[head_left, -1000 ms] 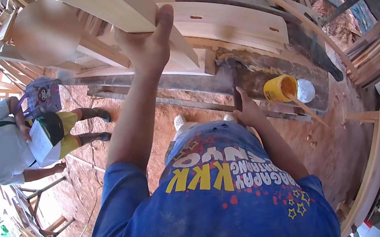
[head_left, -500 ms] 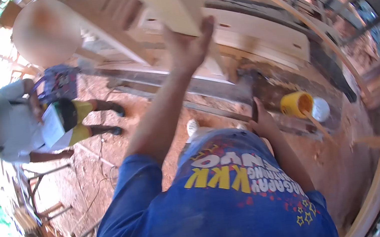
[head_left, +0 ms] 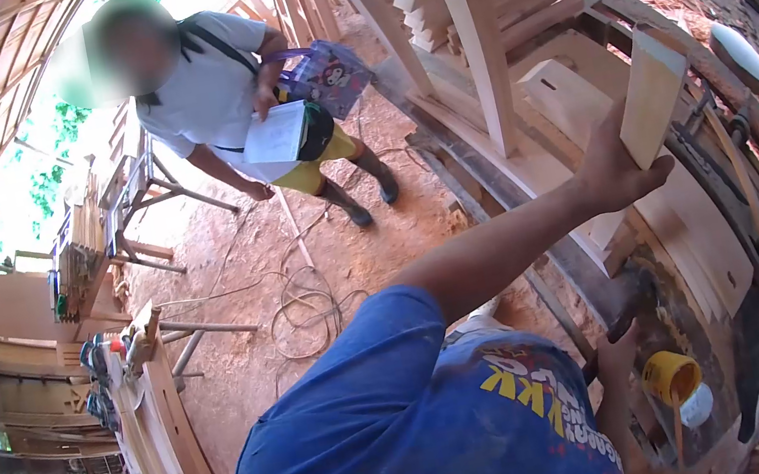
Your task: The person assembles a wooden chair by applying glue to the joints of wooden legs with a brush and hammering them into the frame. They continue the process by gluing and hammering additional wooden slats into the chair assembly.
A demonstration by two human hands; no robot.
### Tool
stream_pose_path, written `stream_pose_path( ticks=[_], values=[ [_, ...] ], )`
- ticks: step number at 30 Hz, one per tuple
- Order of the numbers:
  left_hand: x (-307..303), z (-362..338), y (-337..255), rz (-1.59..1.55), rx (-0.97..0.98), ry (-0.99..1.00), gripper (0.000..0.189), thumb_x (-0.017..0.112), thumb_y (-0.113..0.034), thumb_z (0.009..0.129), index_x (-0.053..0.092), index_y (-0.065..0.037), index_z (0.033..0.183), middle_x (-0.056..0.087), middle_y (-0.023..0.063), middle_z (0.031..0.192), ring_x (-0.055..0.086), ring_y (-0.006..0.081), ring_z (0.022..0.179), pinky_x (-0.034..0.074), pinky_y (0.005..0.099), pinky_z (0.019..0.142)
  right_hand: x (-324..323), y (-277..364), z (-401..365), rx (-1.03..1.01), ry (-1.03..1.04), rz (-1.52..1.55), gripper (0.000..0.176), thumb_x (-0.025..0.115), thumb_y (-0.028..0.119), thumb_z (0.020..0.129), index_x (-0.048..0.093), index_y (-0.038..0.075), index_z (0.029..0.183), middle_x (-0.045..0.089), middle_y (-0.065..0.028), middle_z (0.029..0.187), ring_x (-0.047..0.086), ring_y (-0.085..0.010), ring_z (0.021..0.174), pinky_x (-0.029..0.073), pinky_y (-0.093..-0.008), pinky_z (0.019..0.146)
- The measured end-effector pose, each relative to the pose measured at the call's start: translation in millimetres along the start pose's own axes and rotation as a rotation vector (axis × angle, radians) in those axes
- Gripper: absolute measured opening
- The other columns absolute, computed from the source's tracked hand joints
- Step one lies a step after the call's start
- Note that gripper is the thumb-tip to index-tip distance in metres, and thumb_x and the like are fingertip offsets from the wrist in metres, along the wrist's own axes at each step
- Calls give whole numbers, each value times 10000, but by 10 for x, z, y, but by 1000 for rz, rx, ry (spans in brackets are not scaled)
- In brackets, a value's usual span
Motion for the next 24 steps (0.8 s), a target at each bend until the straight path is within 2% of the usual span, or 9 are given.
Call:
stream_pose_path(
  ticks=[2, 5, 8, 11, 14, 17, 24],
  values=[
    [20, 10, -29, -21, 8, 11, 678, 790, -194, 755, 487, 6, 1327, 615, 125, 1092, 616, 246, 1029, 509, 398, 913, 172, -370, 166, -156, -138, -54, 932, 677, 115, 799, 199, -39, 1584, 593, -330, 1324, 630, -444, 1194, 488, -444, 1044],
    [29, 6, -68, -53, -20, 48, 692, 790, -195, 751, 481, 6, 1336, 612, 118, 1099, 611, 244, 1038, 505, 397, 920, 140, -351, 267, -76, -154, 216, 719, 664, 85, 809, 395, -67, 1458, 686, -247, 1112, 710, -386, 890, 566, -430, 877],
    [45, 21, -54, -46, -32, 83, 730, 791, -191, 746, 463, 6, 1368, 609, 115, 1121, 603, 240, 1056, 501, 392, 937, -191, 69, 250, 233, 367, 685, 244, 643, 139, 860, 595, -40, 1019, 666, -190, 870, 673, -295, 663, 579, -389, 659],
    [46, 42, -78, -64, -70, 115, 765, 782, -174, 749, 437, 6, 1408, 607, 124, 1153, 595, 238, 1084, 494, 389, 956, -236, 217, 244, 260, 277, 827, 139, 636, 118, 858, 531, 38, 816, 548, -84, 632, 525, -200, 435, 481, -336, 458],
    [22, 23, -104, -51, -116, 124, 769, 756, -140, 764, 417, 5, 1438, 609, 142, 1183, 592, 246, 1118, 488, 390, 978, -364, 476, 96, 285, 249, 904, 153, 637, 143, 865, 549, 22, 834, 552, -76, 661, 538, -209, 458, 492, -345, 478],
    [69, 22, -89, -115, -111, 100, 747, 729, -110, 777, 417, 6, 1445, 611, 160, 1199, 593, 255, 1144, 486, 391, 993, -369, 519, -79, 148, 144, 941, 167, 637, 169, 879, 552, 42, 810, 527, -49, 652, 539, -189, 503, 488, -317, 517],
    [66, 50, 4, -16, 6, 148, 650, 705, -96, 775, 466, 4, 1371, 618, 181, 1152, 618, 266, 1107, 500, 397, 958, -597, 979, -340, 379, 297, 1221, 147, 648, 178, 896, 577, 75, 818, 548, -32, 689, 552, -148, 621, 484, -270, 609]
  ],
)
Point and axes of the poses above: each hand's wrist, its own z-axis towards the middle knuckle, its own x-axis out of the palm, y = z × x, the point moved 2 cm from there along z, towards the middle knuckle
